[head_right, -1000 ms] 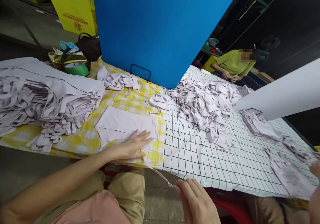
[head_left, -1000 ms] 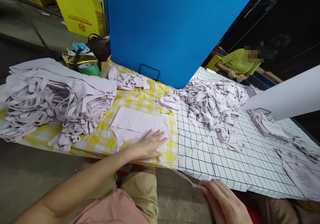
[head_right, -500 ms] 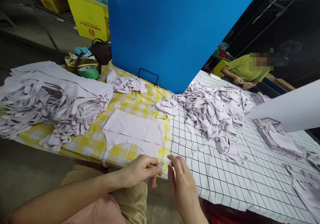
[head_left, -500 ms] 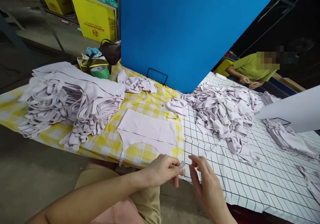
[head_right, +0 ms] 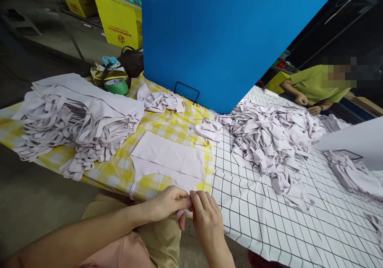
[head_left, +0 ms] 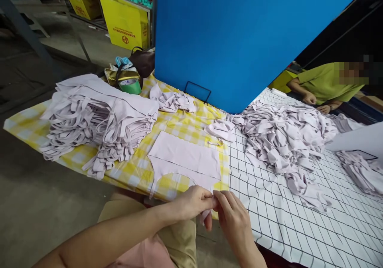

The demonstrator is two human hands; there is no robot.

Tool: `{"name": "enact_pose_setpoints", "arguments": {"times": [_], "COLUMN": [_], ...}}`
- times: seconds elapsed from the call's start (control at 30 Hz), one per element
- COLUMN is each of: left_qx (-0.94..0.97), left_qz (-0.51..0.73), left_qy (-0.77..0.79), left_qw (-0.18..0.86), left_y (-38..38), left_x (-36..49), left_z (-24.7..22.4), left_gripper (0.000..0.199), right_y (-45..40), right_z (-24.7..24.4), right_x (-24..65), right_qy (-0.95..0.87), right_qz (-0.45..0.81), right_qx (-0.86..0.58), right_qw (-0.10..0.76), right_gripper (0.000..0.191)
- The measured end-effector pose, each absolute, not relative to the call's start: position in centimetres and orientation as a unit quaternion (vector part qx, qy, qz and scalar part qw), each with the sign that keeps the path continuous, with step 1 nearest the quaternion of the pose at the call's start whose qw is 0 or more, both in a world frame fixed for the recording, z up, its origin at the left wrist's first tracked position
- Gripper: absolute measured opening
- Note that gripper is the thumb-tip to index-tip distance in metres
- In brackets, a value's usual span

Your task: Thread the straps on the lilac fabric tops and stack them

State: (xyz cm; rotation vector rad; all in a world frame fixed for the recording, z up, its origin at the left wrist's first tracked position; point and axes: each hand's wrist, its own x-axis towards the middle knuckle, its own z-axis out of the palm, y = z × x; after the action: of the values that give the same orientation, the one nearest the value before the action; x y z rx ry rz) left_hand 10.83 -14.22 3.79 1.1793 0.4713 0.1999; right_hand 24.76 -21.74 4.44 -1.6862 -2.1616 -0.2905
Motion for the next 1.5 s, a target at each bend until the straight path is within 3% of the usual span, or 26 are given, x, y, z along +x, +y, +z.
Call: {"name": "enact_pose_setpoints", "arguments": {"times": [0.07,0.17,0.27,0.47,0.67,1.0,1.5], "left_qx": [0.632,0.796,0.898,0.970,0.959,0.921,0.919], "left_qz": [0.112,0.170,0.179,0.135,0.143,0.143,0.117], "left_qy": [0.251,0.337,0.310,0.191,0.220,0.281,0.281], "left_qw": [0.725,0.473,0.254,0.067,0.110,0.229,0.250], "left_y": [-13.4,-11.3,-9.0,-7.1,-6.4,-5.5,-5.1], "left_x": [10.8,10.8,10.7,11.2,11.9,12.6,12.6], "left_z": [3.1,1.6,0.1,-0.9,-1.2,-1.8,-1.0], "left_gripper": [0.039,0.021,0.010,0.016,0.012,0.011,0.014], "right_y": [-21.2,-20.4,-19.5,-17.6,-15.8,-14.3,-14.0], "right_z": [3.9,3.2,2.4,1.4,0.7,0.2,0.3], "right_x": [24.7,24.6,24.6,24.8,25.4,25.3,25.4], "right_qy": [-0.741,-0.669,-0.585,-0.484,-0.500,-0.575,-0.592], "right_qz": [-0.060,0.031,0.130,0.251,0.218,0.146,0.123], "right_qx": [-0.630,-0.688,-0.728,-0.749,-0.748,-0.747,-0.746], "right_qw": [0.225,0.281,0.332,0.375,0.379,0.301,0.279], "right_gripper": [0.020,0.017,0.016,0.020,0.022,0.026,0.029]}}
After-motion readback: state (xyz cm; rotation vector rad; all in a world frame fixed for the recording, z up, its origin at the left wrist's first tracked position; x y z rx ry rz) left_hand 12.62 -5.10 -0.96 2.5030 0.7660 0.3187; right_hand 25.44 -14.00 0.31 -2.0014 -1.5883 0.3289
